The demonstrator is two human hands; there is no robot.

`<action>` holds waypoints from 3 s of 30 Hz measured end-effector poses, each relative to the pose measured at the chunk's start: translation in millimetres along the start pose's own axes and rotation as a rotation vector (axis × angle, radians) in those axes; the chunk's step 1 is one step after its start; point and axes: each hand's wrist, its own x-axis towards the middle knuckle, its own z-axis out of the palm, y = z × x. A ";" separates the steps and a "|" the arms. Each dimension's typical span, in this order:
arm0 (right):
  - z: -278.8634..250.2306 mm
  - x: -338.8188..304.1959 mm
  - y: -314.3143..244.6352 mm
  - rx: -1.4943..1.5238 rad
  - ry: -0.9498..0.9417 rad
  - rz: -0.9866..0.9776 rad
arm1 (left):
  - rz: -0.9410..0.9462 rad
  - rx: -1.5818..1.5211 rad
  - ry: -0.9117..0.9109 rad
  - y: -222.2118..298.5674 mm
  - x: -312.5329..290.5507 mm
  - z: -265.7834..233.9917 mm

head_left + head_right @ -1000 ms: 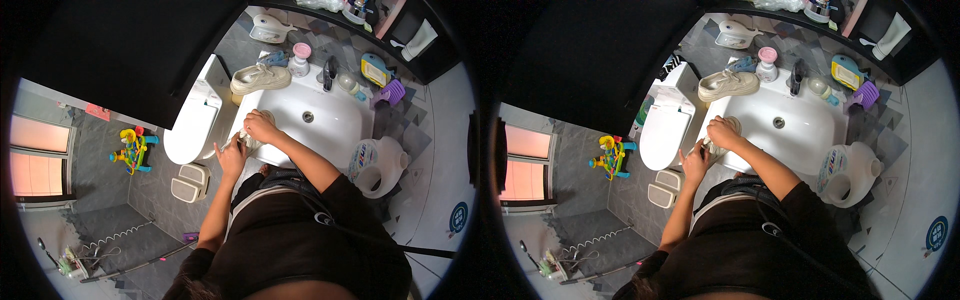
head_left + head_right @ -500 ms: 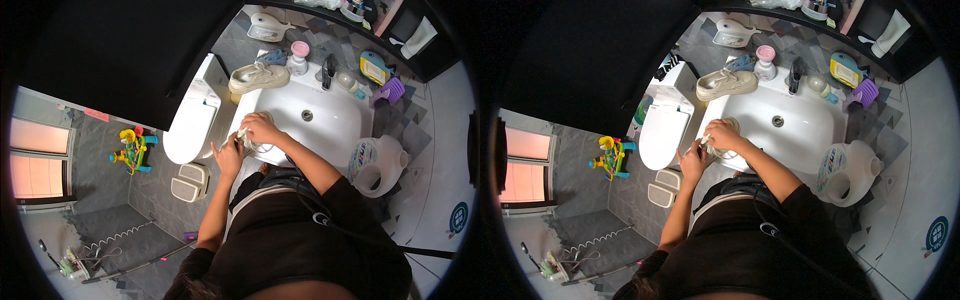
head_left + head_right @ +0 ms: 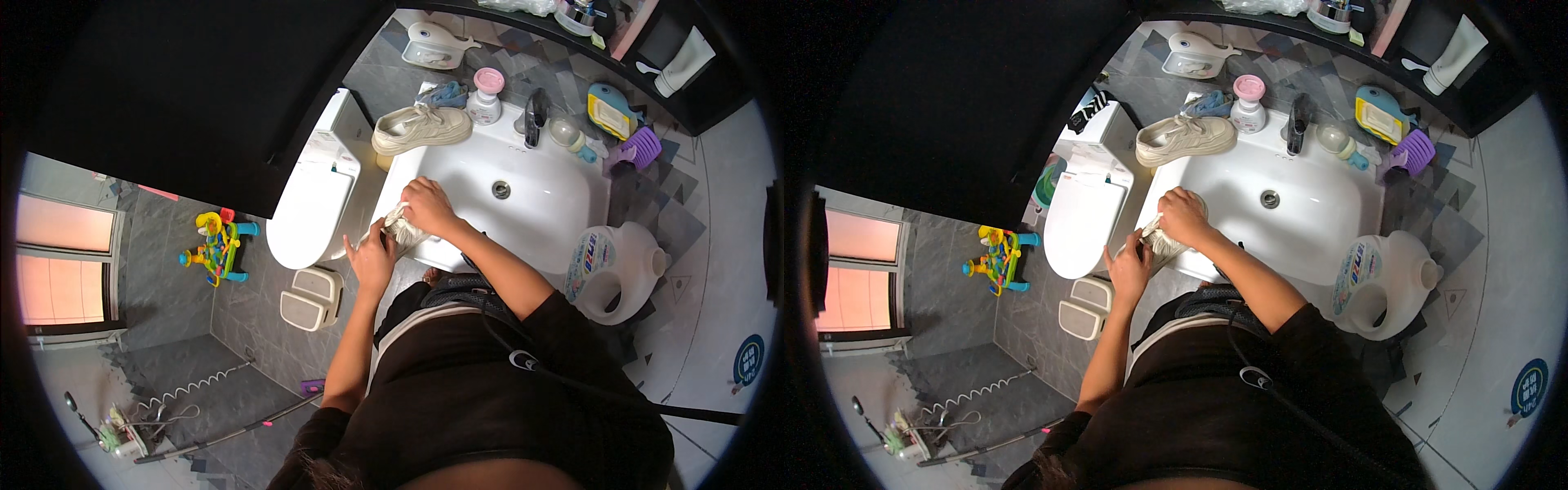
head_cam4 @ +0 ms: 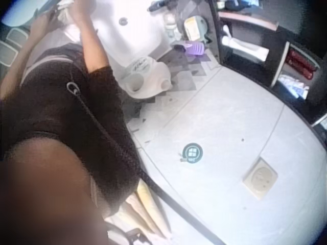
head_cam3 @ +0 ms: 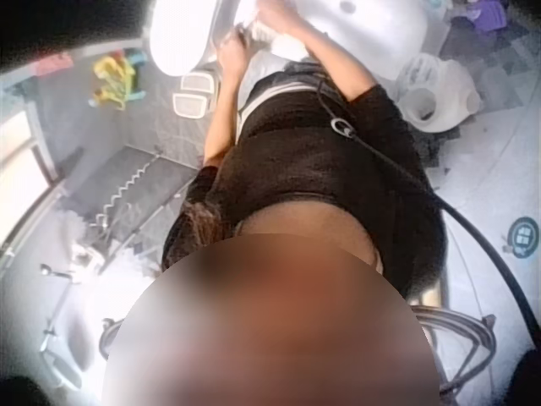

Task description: The person scrubs a white sneaker with a brush over a bathroom sink, then removes and rinses the shoelaces under running water. The person handles the shoe and laces directly with their hands.

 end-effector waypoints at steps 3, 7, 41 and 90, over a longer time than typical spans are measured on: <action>-7.6 -2.1 13.7 0.044 0.128 0.126 | -0.007 -0.004 -0.005 -1.6 0.1 0.7; 0.0 -9.5 24.6 0.143 0.037 0.379 | -0.015 -0.018 -0.007 -0.4 0.3 0.9; -2.4 -6.9 41.4 0.024 0.388 0.185 | -0.025 0.004 -0.048 1.1 1.9 0.2; -5.0 -25.1 14.7 1.287 -0.322 0.765 | 0.076 0.220 -0.020 7.0 -5.5 7.5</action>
